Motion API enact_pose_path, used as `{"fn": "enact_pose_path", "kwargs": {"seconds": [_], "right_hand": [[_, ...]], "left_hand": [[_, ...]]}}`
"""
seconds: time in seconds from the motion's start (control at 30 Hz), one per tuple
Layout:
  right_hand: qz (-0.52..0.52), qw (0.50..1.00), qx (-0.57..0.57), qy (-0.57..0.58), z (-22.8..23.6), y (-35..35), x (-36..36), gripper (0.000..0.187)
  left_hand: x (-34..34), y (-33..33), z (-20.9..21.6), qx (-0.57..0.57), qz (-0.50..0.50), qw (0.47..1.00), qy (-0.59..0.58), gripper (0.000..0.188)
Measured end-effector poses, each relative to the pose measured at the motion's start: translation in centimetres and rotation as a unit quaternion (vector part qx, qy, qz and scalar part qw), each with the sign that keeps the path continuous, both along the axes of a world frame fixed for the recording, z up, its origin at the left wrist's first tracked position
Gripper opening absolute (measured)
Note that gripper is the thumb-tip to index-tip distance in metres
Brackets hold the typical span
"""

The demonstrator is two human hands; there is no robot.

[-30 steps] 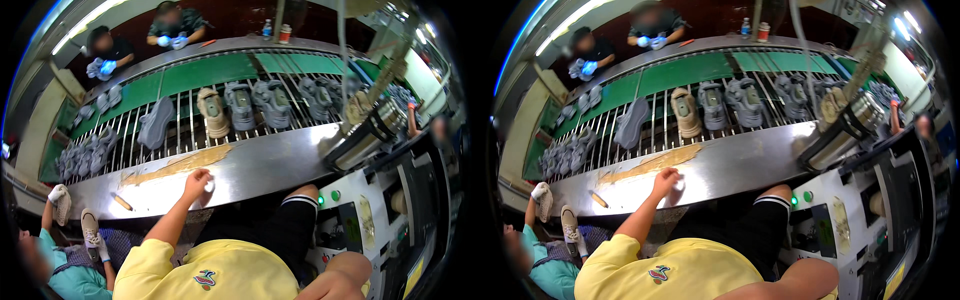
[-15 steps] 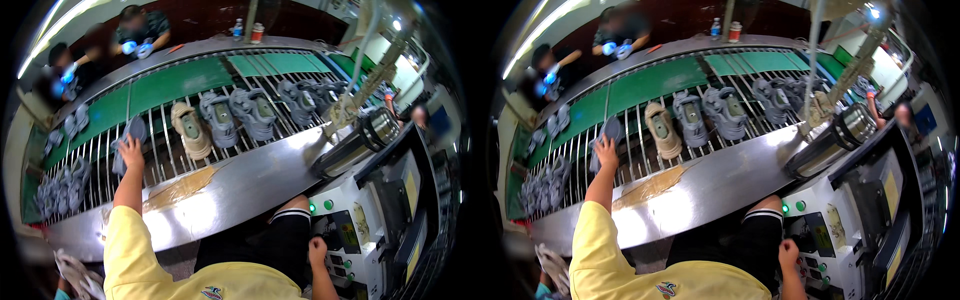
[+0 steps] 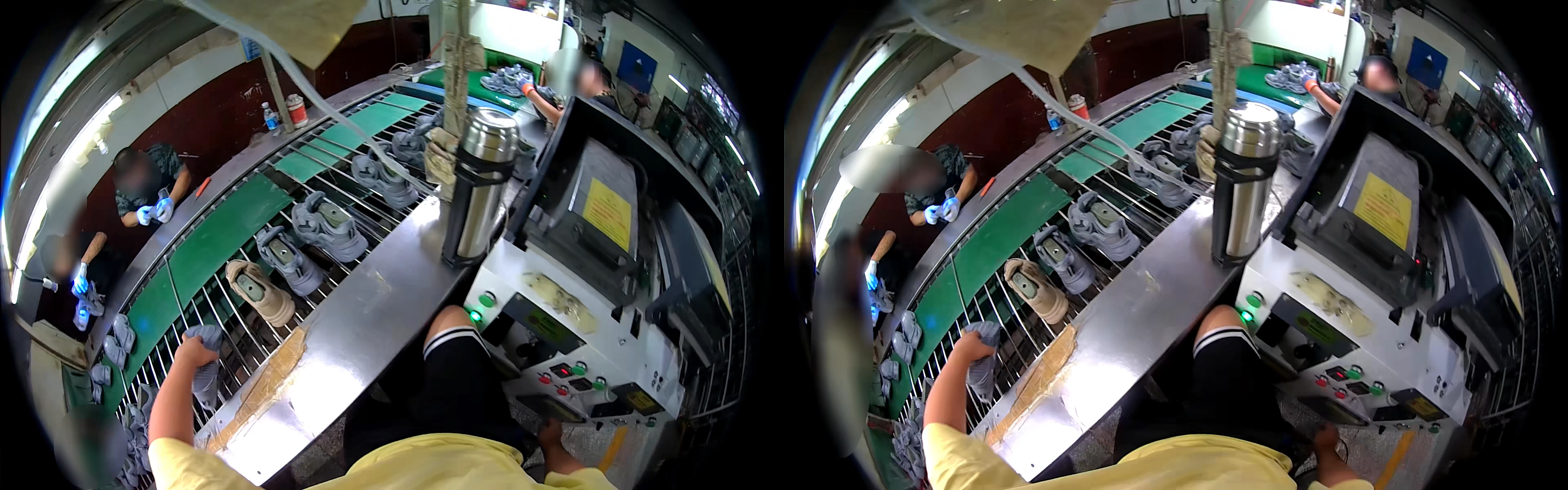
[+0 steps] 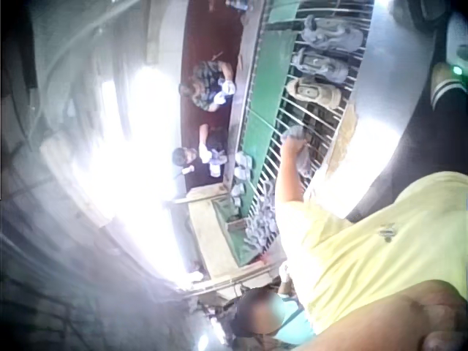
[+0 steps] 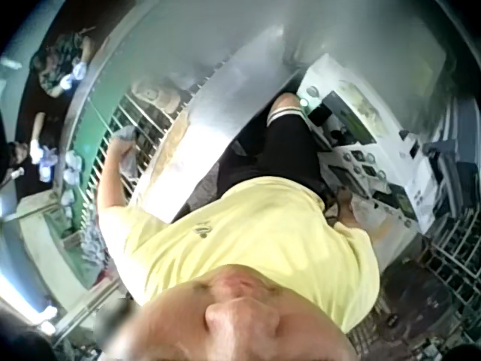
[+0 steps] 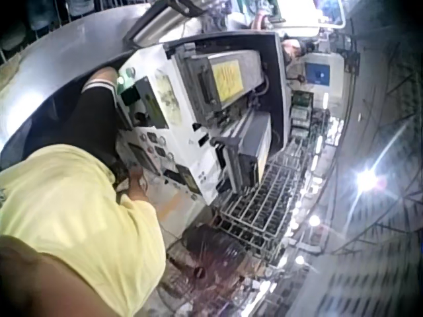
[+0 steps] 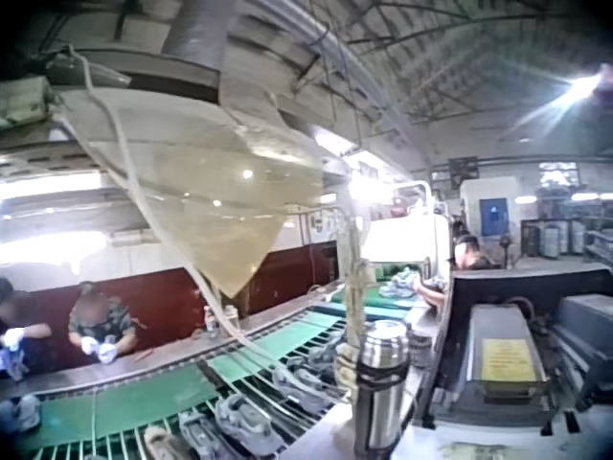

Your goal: The person takes shoes from a conveyor belt, places them into a sole-attaching machine one at a time, and returns the shoes to the belt.

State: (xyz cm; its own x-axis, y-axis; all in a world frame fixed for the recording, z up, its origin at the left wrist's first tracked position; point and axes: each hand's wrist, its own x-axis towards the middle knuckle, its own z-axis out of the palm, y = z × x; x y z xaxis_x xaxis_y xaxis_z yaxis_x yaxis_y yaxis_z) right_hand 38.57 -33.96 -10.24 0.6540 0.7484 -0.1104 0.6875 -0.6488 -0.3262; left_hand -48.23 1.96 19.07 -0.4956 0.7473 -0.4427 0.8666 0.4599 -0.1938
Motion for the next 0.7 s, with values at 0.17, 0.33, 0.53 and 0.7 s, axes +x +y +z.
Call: {"fn": "enact_pose_path", "kwargs": {"seconds": [0.17,0.33,0.53,0.7], "right_hand": [[0.019,0.996,-0.015,0.086,0.7,5.1,-4.3,0.022],[0.049,0.982,-0.027,0.181,3.6,7.1,-6.9,0.022],[-0.008,0.986,0.072,0.148,2.9,5.6,-4.3,0.02],[-0.068,0.973,0.132,0.177,6.2,3.3,-3.0,0.02]], "left_hand": [[9.3,-6.5,4.5,0.033,-0.09,0.986,-0.138,0.083],[16.2,-10.1,2.6,0.295,-0.153,0.935,-0.127,0.094],[13.8,-9.9,-8.9,0.37,-0.098,0.765,-0.517,0.072],[14.9,-7.7,-11.4,0.402,-0.009,0.704,-0.584,0.068]]}}
